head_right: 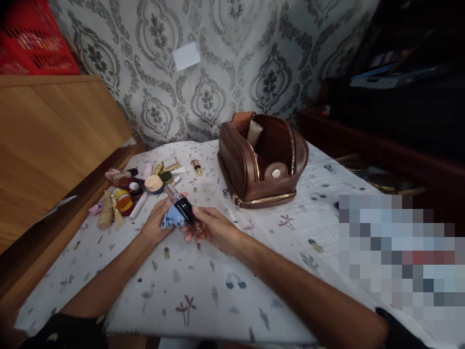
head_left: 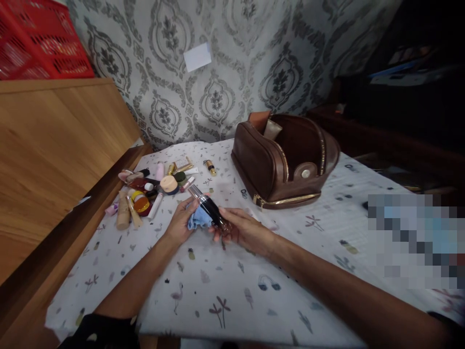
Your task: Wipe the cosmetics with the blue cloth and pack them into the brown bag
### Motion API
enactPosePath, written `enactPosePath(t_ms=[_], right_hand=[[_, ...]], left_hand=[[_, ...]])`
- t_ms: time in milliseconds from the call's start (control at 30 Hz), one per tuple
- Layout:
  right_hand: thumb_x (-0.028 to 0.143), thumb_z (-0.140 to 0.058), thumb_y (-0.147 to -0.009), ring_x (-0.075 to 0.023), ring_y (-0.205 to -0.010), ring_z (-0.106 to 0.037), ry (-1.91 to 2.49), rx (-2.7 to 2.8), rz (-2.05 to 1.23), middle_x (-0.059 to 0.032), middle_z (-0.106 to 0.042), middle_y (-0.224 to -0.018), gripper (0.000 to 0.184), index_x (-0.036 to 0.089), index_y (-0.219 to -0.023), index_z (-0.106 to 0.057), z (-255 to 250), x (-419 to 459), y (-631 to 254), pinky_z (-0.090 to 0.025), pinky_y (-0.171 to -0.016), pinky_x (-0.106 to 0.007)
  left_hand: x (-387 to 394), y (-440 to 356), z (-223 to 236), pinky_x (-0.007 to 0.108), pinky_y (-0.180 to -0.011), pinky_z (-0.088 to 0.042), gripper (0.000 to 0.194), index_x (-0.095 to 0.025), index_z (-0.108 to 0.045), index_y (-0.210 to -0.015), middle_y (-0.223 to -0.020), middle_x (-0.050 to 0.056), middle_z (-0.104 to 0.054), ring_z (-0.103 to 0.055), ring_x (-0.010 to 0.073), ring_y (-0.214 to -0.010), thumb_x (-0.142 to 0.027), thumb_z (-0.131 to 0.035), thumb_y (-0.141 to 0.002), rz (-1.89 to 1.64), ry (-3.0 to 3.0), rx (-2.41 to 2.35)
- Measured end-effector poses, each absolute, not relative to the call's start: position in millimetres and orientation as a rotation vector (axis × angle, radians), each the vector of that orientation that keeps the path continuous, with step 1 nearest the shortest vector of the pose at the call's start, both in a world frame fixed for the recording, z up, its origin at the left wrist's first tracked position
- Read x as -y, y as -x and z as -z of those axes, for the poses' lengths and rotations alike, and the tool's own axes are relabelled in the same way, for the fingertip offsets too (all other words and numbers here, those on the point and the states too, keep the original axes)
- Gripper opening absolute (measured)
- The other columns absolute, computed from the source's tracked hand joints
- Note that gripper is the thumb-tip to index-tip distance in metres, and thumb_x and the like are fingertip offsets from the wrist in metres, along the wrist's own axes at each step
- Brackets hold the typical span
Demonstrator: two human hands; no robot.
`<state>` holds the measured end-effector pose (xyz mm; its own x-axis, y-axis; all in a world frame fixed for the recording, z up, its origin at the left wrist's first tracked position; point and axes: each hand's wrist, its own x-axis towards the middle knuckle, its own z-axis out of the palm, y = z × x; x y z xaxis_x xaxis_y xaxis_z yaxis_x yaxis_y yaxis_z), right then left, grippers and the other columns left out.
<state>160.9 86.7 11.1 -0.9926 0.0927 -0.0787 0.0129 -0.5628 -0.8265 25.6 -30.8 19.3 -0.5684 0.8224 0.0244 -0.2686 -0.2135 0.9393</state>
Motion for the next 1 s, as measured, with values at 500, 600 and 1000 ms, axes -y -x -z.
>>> enactPosePath(t_ms=[500,600,1000], right_hand=[[0.050,-0.080,-0.071,-0.0106,-0.064,-0.063,0.108,1.511,-2.670,0.0015,-0.058,-0.078,0.046,0.015,-0.089,-0.056,-9.9,-85.0,-160.7,-0.043,-0.049,-0.020],[0.053,-0.077,-0.074,-0.0108,-0.068,-0.065,0.034,1.460,-2.739,-0.0013,-0.060,-0.084,0.048,0.013,-0.094,-0.060,-11.8,-85.4,-162.2,-0.042,-0.049,-0.019],[0.060,-0.080,-0.067,-0.0070,-0.049,-0.054,0.235,1.558,-2.721,0.0022,-0.064,-0.068,0.059,0.019,-0.091,-0.046,-8.1,-81.1,-161.4,-0.027,-0.041,-0.018]], left_hand=[[28.0,-19.9,-18.3,0.016,-0.048,-0.046,0.053,-0.013,-0.065,-0.073,-0.060,-0.005,-0.062,-0.055,0.0062,-0.049,-0.052,-0.091,-0.048,-2.018,-0.619,-1.322],[29.5,-19.2,-18.0,0.017,-0.050,-0.048,0.049,-0.013,-0.066,-0.076,-0.063,-0.004,-0.064,-0.057,0.0072,-0.052,-0.052,-0.088,-0.055,-2.019,-0.637,-1.312],[35.7,-22.1,-19.5,0.026,-0.057,-0.055,0.055,-0.012,-0.071,-0.091,-0.076,0.005,-0.072,-0.069,0.0197,-0.066,-0.052,-0.088,-0.056,-1.776,-0.754,-1.291]])
